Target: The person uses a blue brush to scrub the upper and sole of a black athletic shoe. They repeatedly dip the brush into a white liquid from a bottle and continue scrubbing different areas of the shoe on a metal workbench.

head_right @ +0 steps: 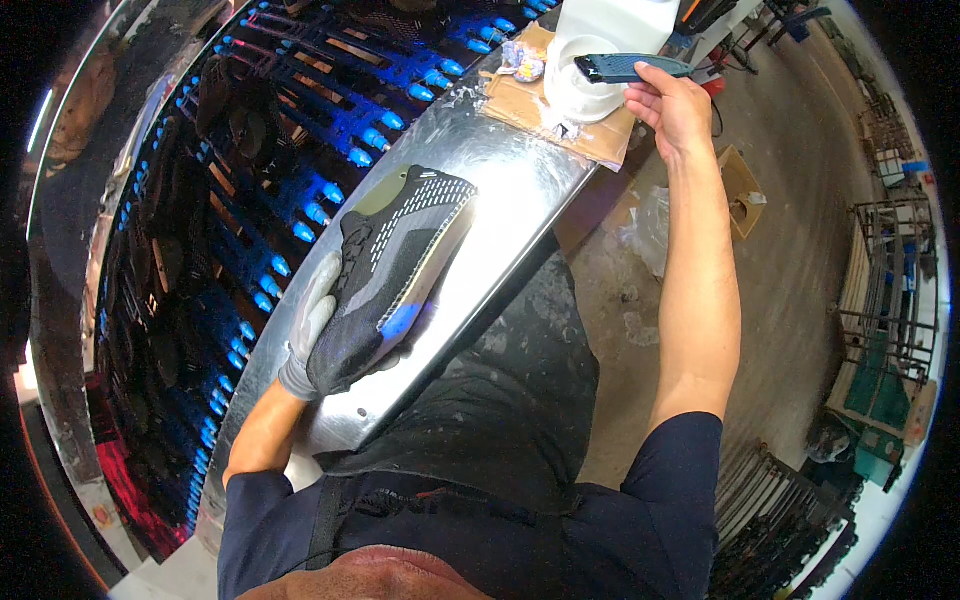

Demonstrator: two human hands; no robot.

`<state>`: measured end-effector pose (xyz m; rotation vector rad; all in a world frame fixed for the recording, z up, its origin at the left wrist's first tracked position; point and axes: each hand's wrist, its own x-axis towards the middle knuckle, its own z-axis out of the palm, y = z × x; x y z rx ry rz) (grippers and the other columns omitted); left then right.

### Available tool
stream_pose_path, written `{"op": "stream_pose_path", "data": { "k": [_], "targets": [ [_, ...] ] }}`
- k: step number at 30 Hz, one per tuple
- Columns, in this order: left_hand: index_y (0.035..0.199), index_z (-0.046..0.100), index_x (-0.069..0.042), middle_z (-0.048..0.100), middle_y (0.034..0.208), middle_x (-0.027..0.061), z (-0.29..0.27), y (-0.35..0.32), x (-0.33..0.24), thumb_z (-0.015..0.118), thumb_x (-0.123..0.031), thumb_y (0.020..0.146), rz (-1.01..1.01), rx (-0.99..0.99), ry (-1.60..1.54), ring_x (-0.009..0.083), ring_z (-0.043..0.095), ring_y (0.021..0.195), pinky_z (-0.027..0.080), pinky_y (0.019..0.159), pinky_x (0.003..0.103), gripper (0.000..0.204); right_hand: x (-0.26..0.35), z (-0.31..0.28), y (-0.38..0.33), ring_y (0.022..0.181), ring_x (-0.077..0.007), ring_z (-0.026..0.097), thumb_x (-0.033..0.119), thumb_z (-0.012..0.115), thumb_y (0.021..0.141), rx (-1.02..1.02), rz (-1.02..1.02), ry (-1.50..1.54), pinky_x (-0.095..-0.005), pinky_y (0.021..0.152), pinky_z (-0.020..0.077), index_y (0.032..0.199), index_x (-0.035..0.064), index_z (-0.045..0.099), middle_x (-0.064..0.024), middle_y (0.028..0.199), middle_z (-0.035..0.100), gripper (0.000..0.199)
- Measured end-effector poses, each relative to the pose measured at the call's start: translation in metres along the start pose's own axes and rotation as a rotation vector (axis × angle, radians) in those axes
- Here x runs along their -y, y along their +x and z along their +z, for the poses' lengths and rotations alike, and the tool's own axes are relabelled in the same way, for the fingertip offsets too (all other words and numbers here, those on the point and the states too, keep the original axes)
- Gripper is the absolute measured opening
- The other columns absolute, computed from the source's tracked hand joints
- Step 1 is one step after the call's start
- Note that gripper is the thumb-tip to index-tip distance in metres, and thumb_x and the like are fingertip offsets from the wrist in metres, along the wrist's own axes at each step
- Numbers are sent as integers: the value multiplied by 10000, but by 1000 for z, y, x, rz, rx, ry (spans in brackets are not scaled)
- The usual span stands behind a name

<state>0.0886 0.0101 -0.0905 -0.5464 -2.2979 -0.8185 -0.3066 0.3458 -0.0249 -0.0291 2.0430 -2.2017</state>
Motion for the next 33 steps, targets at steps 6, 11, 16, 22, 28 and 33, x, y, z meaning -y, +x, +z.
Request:
{"op": "stream_pose_path", "data": {
  "k": [6, 11, 16, 22, 28, 33],
  "targets": [
    [1576, 401, -19, 462, 1573, 310, 0, 0, 2, 796, -337, 919, -66, 59, -50, 438, 508, 1433, 405, 1196, 530, 830, -34, -9, -3, 796, -205, 738, 120, 772, 956, 67, 131, 223, -300, 699, 638, 1080, -49, 695, -137, 919, 741, 223],
    [1577, 406, 4, 472, 1581, 286, -6, -13, 12, 726, -310, 974, -250, 141, -199, 388, 517, 1439, 398, 1209, 473, 751, -41, -27, -18, 796, -185, 743, 96, 688, 1014, 251, 70, 536, -291, 710, 634, 1081, -25, 697, -110, 928, 763, 139],
    [1563, 426, 52, 490, 1578, 280, -16, -25, 12, 596, -283, 1060, -977, 180, -643, 368, 511, 1451, 374, 1226, 442, 628, -63, 5, -89, 761, -199, 749, 116, 694, 1005, 363, 137, 497, -307, 664, 629, 1040, -44, 709, -145, 891, 758, 165],
    [1618, 352, 47, 437, 1642, 204, -20, -42, 22, 564, -435, 1055, -981, 122, -676, 291, 447, 1504, 295, 1273, 410, 771, -99, 57, -195, 814, -195, 746, 90, 687, 1018, 197, 64, 647, -301, 677, 622, 1141, -35, 704, -130, 1005, 762, 176],
    [1655, 298, -9, 401, 1659, 182, -21, -40, 18, 589, -571, 1017, -988, 94, -666, 293, 461, 1488, 308, 1275, 432, 899, -114, 76, -218, 841, -181, 721, 86, 685, 1029, 66, -82, 391, -301, 702, 597, 1107, -36, 717, -125, 995, 754, 149],
    [1664, 263, -12, 400, 1660, 186, -22, -32, 12, 597, -631, 985, -1033, 176, -601, 291, 455, 1495, 305, 1276, 432, 978, -85, 48, -195, 788, -177, 714, 59, 691, 1001, 249, -78, 257, -312, 720, 597, 1064, -53, 713, -129, 921, 753, 131]
  ]
}}
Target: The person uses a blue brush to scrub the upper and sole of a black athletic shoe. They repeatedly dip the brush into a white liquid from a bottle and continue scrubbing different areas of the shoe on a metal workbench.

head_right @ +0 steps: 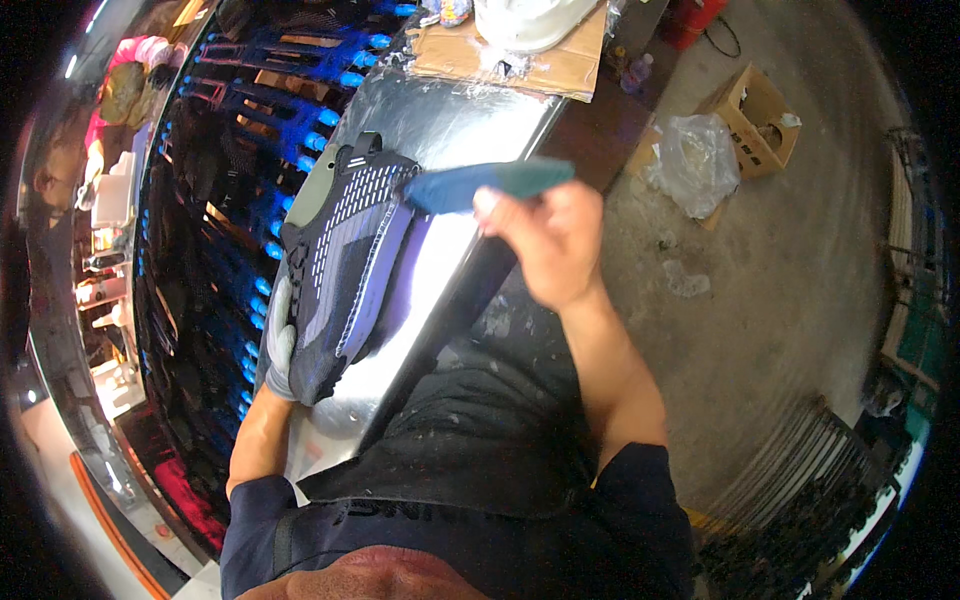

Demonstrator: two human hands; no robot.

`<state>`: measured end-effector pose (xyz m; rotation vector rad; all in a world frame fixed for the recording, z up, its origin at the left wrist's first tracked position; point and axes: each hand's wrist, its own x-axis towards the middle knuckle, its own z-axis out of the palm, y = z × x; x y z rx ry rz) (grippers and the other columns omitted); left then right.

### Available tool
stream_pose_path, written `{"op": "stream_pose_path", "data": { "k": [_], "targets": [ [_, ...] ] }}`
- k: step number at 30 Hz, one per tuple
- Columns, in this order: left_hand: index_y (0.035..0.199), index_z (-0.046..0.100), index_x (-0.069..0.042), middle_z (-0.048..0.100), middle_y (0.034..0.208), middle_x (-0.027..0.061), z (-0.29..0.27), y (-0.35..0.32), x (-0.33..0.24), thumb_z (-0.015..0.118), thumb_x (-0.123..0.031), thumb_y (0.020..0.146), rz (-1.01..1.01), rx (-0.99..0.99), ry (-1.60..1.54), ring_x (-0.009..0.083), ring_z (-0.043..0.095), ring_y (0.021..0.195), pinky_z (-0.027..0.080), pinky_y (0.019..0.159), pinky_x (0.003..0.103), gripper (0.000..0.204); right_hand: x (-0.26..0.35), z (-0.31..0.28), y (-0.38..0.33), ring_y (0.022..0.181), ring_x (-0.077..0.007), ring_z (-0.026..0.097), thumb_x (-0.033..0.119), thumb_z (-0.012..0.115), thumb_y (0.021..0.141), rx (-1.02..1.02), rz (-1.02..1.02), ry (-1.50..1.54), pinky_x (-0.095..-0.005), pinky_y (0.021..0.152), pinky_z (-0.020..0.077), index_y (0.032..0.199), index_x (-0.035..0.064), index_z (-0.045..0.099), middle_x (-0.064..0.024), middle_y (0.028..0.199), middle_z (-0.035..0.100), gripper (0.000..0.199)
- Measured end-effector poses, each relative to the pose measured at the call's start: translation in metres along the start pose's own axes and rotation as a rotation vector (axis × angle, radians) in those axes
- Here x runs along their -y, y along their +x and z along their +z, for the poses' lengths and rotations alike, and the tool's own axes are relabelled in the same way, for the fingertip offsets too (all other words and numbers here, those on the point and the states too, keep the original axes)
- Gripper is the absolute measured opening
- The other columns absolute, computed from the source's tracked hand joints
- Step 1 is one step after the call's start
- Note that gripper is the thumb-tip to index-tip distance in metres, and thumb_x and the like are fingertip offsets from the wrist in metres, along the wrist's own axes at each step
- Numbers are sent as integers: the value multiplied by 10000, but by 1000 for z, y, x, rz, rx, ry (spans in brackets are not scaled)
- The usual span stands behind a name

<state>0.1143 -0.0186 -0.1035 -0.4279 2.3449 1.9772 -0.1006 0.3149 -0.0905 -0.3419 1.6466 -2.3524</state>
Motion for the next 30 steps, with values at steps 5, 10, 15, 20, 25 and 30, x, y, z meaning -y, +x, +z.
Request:
{"op": "stream_pose_path", "data": {
  "k": [5, 10, 15, 20, 25, 30],
  "targets": [
    [1668, 247, -12, 396, 1663, 185, -7, 3, 0, 638, -649, 955, -15, 72, 122, 291, 446, 1504, 308, 1275, 428, 1032, -3, -21, 42, 783, -142, 700, 71, 738, 974, 81, 74, 69, -280, 723, 578, 1049, -41, 731, -100, 926, 756, 136],
    [1625, 319, 56, 491, 1595, 223, -3, -2, 2, 592, -626, 998, 49, 22, 138, 307, 489, 1471, 337, 1244, 428, 966, 4, -4, 18, 833, -122, 678, 19, 747, 955, 92, -75, 9, -268, 745, 552, 1056, -49, 729, -89, 973, 735, 123],
    [1615, 332, 74, 516, 1574, 230, -11, -1, 9, 589, -626, 1001, 29, 41, 198, 308, 501, 1458, 348, 1234, 427, 966, 16, 12, 0, 855, -185, 679, -36, 741, 918, 137, -452, -359, -298, 755, 537, 1035, -97, 712, -159, 967, 713, 135],
    [1619, 320, 73, 505, 1587, 224, -11, 3, 8, 584, -591, 1017, -2, 46, 209, 299, 497, 1460, 340, 1238, 417, 935, 22, 30, -14, 715, -243, 701, -50, 733, 857, 108, -541, -427, -314, 646, 547, 1013, -44, 717, -142, 903, 711, 157],
    [1623, 316, 73, 481, 1608, 226, -14, 7, 15, 579, -557, 1028, 22, 74, 141, 296, 465, 1487, 306, 1255, 409, 905, 24, 42, -19, 694, -272, 716, -60, 742, 793, 162, -657, -492, -337, 615, 563, 1014, -41, 714, -144, 862, 712, 224],
    [1605, 357, 79, 473, 1615, 228, -7, 8, 3, 586, -516, 1027, 35, 62, 118, 291, 460, 1493, 298, 1260, 406, 861, 31, 46, -28, 726, -258, 729, -50, 801, 806, 259, -639, -535, -322, 628, 572, 1007, -67, 712, -177, 887, 733, 220]
  ]
}}
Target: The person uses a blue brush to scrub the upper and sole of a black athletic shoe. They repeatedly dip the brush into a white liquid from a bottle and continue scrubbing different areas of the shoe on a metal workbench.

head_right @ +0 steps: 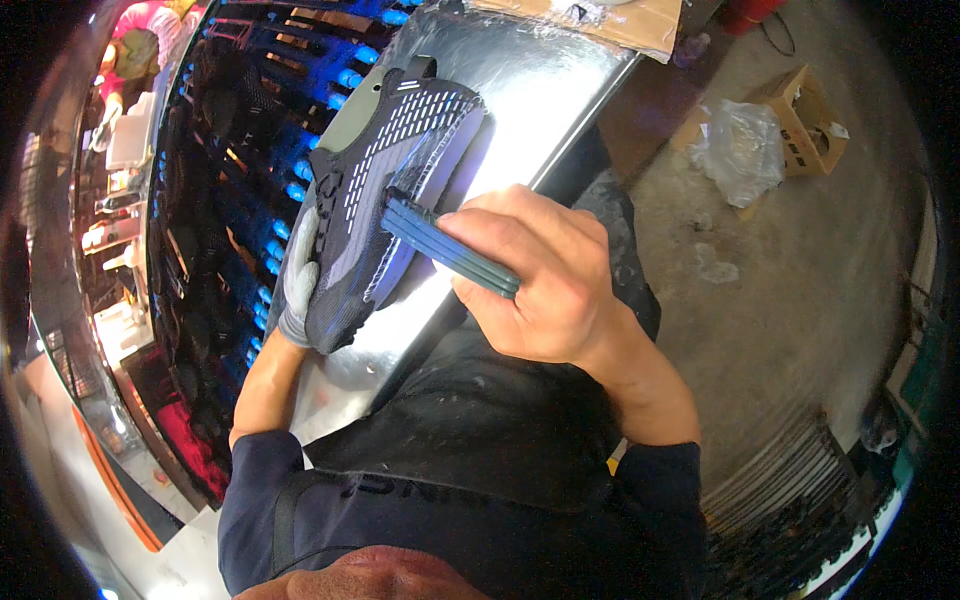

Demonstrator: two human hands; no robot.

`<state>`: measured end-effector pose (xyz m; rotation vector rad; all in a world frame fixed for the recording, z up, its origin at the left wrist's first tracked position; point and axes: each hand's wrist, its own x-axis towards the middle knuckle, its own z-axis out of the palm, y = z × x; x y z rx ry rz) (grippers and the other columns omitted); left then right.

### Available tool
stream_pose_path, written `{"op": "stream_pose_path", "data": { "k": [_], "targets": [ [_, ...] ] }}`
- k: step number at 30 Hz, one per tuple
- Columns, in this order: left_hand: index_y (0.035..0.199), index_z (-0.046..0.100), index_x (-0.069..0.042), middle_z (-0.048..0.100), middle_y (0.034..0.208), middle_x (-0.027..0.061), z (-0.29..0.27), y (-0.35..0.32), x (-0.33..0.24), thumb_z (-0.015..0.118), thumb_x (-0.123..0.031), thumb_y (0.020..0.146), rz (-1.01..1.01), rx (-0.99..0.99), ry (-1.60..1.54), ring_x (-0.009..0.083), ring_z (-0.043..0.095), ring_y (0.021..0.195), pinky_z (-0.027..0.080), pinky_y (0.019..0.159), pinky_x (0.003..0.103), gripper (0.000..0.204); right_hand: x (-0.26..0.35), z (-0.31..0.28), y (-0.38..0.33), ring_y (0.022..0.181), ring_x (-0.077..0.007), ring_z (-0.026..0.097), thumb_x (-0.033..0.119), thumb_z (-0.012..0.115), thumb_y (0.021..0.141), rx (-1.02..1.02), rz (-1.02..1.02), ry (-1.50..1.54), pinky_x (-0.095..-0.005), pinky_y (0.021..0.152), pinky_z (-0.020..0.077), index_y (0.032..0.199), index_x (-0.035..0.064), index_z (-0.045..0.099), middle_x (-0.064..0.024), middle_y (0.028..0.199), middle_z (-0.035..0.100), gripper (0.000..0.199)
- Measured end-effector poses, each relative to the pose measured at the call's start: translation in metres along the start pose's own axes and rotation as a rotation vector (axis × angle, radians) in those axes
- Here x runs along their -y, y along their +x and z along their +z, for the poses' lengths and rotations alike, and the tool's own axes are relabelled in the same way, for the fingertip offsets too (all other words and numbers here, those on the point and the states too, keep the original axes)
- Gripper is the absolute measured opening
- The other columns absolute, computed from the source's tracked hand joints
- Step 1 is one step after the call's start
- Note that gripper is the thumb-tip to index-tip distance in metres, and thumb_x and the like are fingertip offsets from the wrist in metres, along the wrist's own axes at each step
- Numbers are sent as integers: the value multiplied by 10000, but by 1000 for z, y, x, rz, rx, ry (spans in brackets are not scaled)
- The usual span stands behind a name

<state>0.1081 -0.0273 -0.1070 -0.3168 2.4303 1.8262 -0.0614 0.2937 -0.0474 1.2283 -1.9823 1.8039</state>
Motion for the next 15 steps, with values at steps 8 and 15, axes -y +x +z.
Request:
{"op": "stream_pose_path", "data": {
  "k": [8, 15],
  "targets": [
    [1605, 356, 70, 486, 1593, 254, 5, 6, -4, 585, -468, 1028, 3, 9, -48, 327, 538, 1430, 367, 1228, 421, 822, 19, 7, -12, 728, -275, 741, -28, 811, 791, 62, -49, 36, -318, 624, 577, 1008, -55, 711, -178, 892, 735, 240],
    [1610, 370, -56, 410, 1591, 371, 24, 45, -11, 840, -368, 868, 874, -96, 668, 500, 509, 1431, 449, 1167, 540, 932, -2, 17, -35, 856, -163, 704, 5, 712, 963, -254, 621, 987, -285, 798, 566, 1112, -68, 696, -121, 965, 752, 166]
  ]
}}
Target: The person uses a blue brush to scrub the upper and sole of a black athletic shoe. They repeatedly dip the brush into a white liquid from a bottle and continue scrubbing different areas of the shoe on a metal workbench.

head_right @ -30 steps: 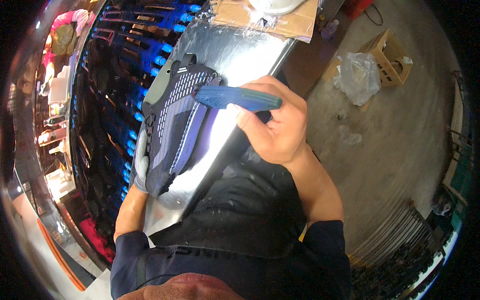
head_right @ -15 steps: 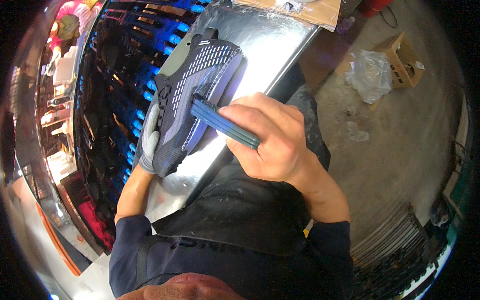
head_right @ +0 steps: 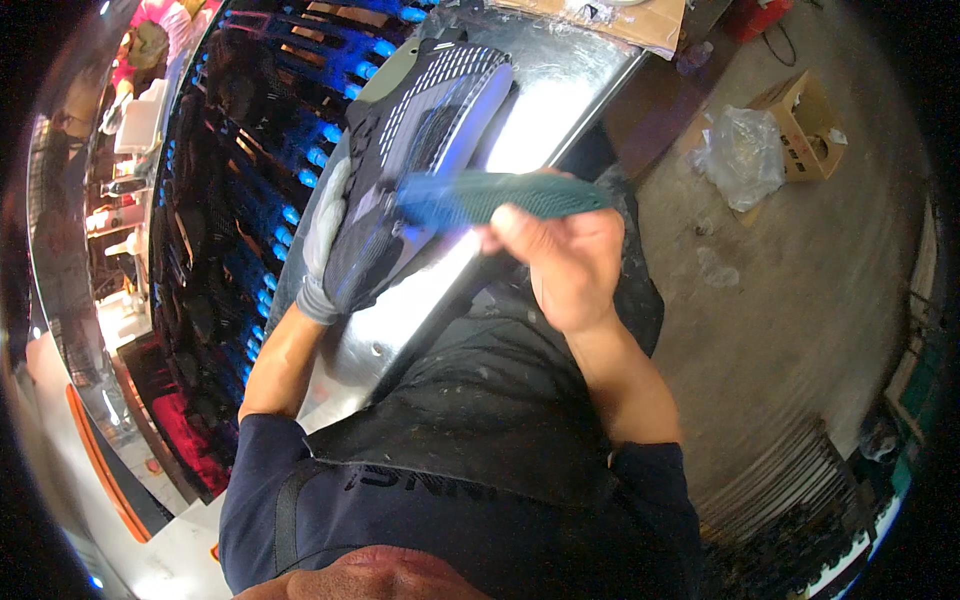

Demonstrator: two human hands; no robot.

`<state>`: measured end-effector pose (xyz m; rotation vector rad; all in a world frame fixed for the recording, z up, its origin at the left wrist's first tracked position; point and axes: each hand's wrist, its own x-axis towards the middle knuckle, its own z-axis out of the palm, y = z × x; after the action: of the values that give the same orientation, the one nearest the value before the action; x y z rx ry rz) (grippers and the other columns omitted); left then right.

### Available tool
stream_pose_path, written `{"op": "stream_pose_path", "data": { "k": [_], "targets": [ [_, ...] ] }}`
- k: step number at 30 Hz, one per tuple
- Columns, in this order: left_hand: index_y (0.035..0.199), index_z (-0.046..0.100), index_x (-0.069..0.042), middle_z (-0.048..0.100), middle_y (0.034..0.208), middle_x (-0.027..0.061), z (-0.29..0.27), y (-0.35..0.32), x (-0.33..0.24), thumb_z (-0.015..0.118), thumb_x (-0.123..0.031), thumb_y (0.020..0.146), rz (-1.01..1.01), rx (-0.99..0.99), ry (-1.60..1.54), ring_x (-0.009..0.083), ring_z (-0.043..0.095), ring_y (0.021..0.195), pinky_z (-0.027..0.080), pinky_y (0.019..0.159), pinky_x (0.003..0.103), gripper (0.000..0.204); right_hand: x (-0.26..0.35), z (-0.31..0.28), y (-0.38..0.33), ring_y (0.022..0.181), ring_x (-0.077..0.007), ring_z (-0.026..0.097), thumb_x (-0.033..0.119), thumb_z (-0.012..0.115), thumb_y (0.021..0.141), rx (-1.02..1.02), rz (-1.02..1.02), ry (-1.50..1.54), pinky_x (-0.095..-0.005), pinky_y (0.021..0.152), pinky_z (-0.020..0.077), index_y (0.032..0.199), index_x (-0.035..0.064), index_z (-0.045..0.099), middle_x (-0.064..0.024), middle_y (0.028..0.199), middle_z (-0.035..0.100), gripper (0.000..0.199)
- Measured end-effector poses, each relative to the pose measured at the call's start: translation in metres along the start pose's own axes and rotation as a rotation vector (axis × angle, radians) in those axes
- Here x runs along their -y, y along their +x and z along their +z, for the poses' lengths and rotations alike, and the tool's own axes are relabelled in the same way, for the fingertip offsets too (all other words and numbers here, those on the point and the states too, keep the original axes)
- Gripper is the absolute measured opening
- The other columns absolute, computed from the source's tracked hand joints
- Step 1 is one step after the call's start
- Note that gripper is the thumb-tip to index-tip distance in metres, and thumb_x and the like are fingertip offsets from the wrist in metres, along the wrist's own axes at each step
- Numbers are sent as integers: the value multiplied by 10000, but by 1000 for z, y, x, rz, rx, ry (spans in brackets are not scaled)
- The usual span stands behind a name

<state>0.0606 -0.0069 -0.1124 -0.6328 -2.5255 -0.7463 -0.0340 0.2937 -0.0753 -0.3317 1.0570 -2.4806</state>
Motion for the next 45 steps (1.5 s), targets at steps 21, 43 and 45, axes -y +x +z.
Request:
{"op": "stream_pose_path", "data": {
  "k": [21, 43, 45],
  "targets": [
    [1610, 378, -125, 358, 1596, 412, 15, 4, 13, 891, -411, 790, -62, 22, -147, 565, 493, 1417, 478, 1135, 572, 1009, 37, -13, 12, 795, -196, 681, -14, 782, 878, 203, -297, -717, -299, 702, 532, 1018, -62, 743, -152, 954, 731, 153],
    [1414, 532, 64, 606, 1399, 348, 10, 88, -41, 852, -258, 755, 160, -272, 39, 526, 604, 1305, 341, 1161, 675, 801, 50, 22, -30, 759, -179, 708, 22, 769, 866, 46, -254, -435, -297, 662, 595, 1031, -47, 717, -171, 951, 738, 185],
    [1399, 570, 63, 625, 1410, 299, 13, 106, -44, 863, -242, 729, 154, -294, 19, 470, 619, 1319, 371, 1170, 632, 792, 59, 17, -10, 754, -196, 700, 25, 702, 945, -69, -308, -308, -327, 645, 593, 1125, -69, 693, -165, 968, 734, 203]
  ]
}}
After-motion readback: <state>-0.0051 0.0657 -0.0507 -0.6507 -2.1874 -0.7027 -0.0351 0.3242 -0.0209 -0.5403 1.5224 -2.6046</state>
